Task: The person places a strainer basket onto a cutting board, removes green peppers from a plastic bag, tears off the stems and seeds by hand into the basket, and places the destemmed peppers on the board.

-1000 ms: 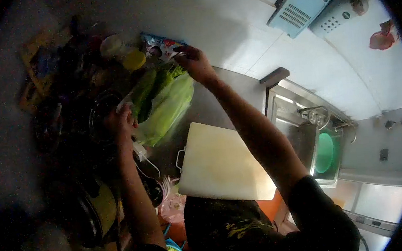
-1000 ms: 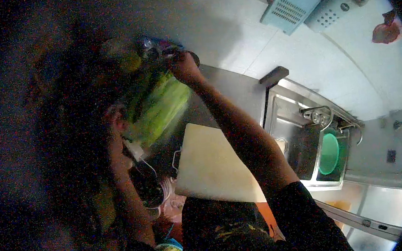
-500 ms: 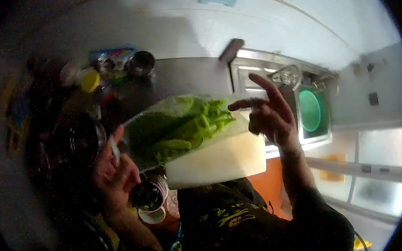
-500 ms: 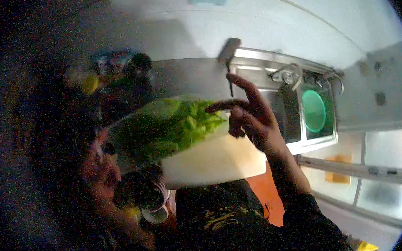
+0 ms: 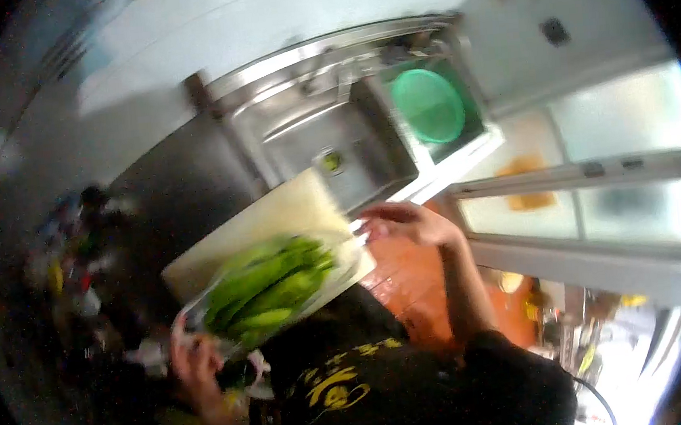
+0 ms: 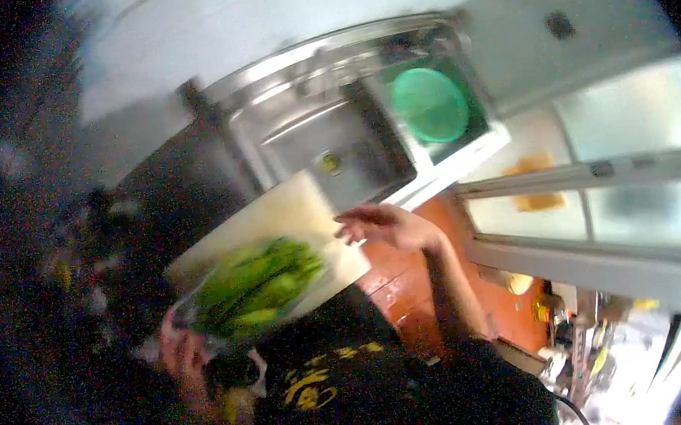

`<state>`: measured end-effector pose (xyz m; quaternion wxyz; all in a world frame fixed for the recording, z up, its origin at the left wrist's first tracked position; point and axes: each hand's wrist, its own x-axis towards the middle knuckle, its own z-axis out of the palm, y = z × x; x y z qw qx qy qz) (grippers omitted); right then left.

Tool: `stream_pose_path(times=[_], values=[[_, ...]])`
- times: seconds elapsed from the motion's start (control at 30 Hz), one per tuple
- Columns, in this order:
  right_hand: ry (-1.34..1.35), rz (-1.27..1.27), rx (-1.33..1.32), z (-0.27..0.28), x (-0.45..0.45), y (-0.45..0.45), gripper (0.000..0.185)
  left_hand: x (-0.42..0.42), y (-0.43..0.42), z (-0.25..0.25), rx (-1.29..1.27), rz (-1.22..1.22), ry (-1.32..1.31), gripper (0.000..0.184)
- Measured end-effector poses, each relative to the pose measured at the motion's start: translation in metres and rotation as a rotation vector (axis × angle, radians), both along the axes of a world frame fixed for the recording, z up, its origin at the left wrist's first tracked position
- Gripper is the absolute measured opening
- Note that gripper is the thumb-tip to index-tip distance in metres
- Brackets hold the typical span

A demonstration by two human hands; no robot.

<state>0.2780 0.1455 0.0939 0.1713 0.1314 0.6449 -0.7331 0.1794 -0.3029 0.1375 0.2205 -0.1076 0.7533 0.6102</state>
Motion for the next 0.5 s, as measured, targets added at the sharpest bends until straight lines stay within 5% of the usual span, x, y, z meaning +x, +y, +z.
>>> stream_pose_path(times=[0.07, 0.13, 0.23, 0.33, 0.37, 0.43, 0.5], values=[[-0.362, -0.268, 0.010, -0.090, -0.001, 0.089, 0.044, 0.003, -0.003, -0.013, -0.031, -0.058, 0.100, 0.049], [-0.227, -0.334, 1.691, -0.170, 0.015, 0.138, 0.043, 0.016, -0.009, -0.033, -0.206, -0.018, 0.172, 0.043], [-0.180, -0.889, 0.815, -0.294, 0.030, 0.250, 0.036, 0.020, -0.013, -0.047, -0.322, 0.076, 0.209, 0.040], [-0.303, -1.341, 0.072, -0.305, 0.024, 0.284, 0.037, 0.029, -0.023, -0.032, -0.432, 0.050, 0.299, 0.039], [-0.183, -1.153, 0.380, -0.335, 0.039, 0.299, 0.045, 0.029, -0.008, -0.025, -0.437, 0.072, 0.337, 0.040], [-0.358, -0.876, 0.994, -0.340, 0.048, 0.320, 0.049, 0.024, 0.027, -0.014, -0.457, 0.107, 0.427, 0.040], [-0.491, -0.651, 1.264, -0.348, 0.061, 0.344, 0.053, 0.027, 0.052, 0.009, -0.563, 0.172, 0.539, 0.039]])
